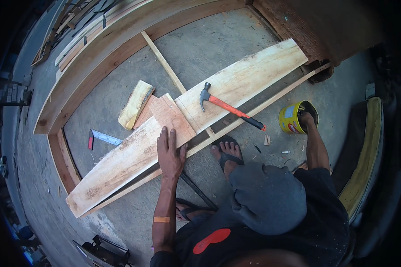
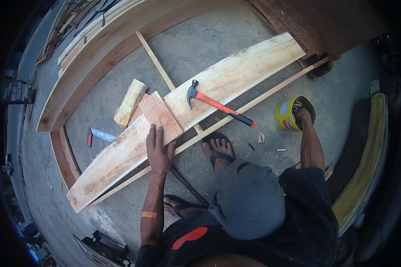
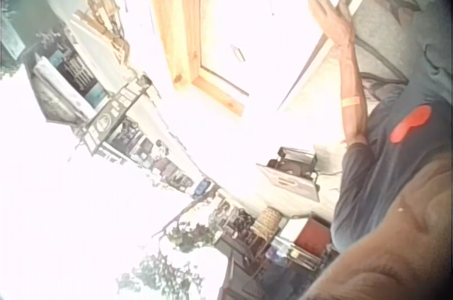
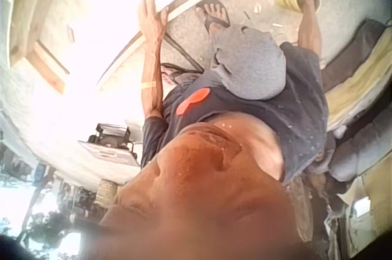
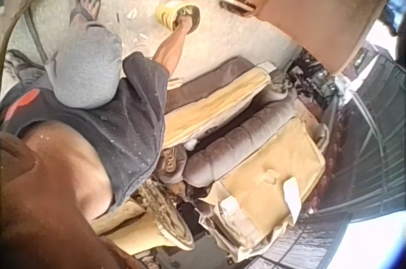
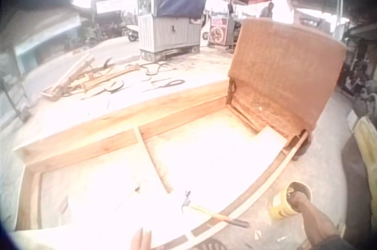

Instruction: The person assembles a wooden frame by measuring and marking a plank with a square ruler and pencil. They then secure the plank to the frame using a hammer and nails, repeatedly hammering nails into the wood to join the pieces together.

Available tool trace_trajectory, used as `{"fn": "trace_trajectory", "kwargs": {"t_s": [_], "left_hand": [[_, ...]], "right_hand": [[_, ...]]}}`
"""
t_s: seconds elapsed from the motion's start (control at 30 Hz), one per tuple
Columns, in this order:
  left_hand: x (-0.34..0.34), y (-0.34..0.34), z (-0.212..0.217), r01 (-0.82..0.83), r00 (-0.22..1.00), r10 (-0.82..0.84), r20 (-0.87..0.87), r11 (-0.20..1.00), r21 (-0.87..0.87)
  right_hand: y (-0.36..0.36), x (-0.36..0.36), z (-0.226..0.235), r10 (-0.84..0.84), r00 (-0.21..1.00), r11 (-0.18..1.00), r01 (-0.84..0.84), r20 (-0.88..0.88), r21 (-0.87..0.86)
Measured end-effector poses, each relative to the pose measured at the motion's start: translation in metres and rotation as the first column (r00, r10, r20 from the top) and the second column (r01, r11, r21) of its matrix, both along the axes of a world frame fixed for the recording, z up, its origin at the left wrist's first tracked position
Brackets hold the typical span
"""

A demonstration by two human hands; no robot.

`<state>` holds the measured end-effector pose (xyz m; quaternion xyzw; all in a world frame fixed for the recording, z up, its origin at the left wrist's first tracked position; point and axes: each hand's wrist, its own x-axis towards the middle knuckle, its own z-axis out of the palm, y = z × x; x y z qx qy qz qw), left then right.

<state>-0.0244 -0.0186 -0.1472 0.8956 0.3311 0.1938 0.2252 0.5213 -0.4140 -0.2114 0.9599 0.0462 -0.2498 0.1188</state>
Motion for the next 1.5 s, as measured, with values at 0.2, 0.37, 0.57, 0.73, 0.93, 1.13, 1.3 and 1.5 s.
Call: {"fn": "trace_trajectory", "kwargs": {"t_s": [0.2, 0.37, 0.57, 0.73, 0.93, 1.13, 1.3, 1.5], "left_hand": [[0.0, -0.006, -0.007, -0.036, 0.999, 0.036, -0.007, 0.998, 0.047], [-0.008, -0.006, -0.002, -0.105, 0.994, 0.107, -0.024, 0.992, 0.07], [0.008, -0.024, 0.013, -0.181, 0.98, 0.168, 0.109, 0.976, 0.122], [0.045, -0.052, 0.072, 0.166, 0.931, -0.01, 0.365, 0.902, -0.398], [0.041, -0.042, 0.081, -0.022, 0.942, 0.232, 0.244, 0.766, -0.643], [0.002, 0.008, 0.024, -0.183, 0.793, 0.535, 0.29, 0.664, -0.725], [-0.017, 0.025, 0.013, -0.059, 0.75, 0.584, 0.311, 0.527, -0.848], [-0.038, 0.051, 0.005, -0.001, 0.567, 0.772, 0.288, 0.35, -0.937]], "right_hand": [[-0.005, -0.009, -0.006, -0.103, 0.99, 0.992, 0.096, 0.095, 0.081], [0.044, -0.059, 0.039, -0.162, 0.949, 0.985, 0.139, 0.272, 0.103], [0.106, -0.125, 0.163, -0.038, 0.853, 0.894, -0.204, 0.52, 0.399], [0.231, -0.273, 0.213, 0.593, 0.802, 0.29, -0.293, 0.069, 0.911], [0.283, -0.307, 0.19, 0.811, 0.585, 0.151, -0.215, 0.004, 0.965], [0.246, -0.26, 0.109, 0.505, 0.657, 0.447, -0.754, 0.56, 0.48], [0.251, -0.292, 0.153, 0.695, 0.695, 0.338, -0.542, 0.184, 0.769], [0.271, -0.341, 0.216, 0.991, 0.046, -0.043, -0.79, 0.129, 0.611]]}}
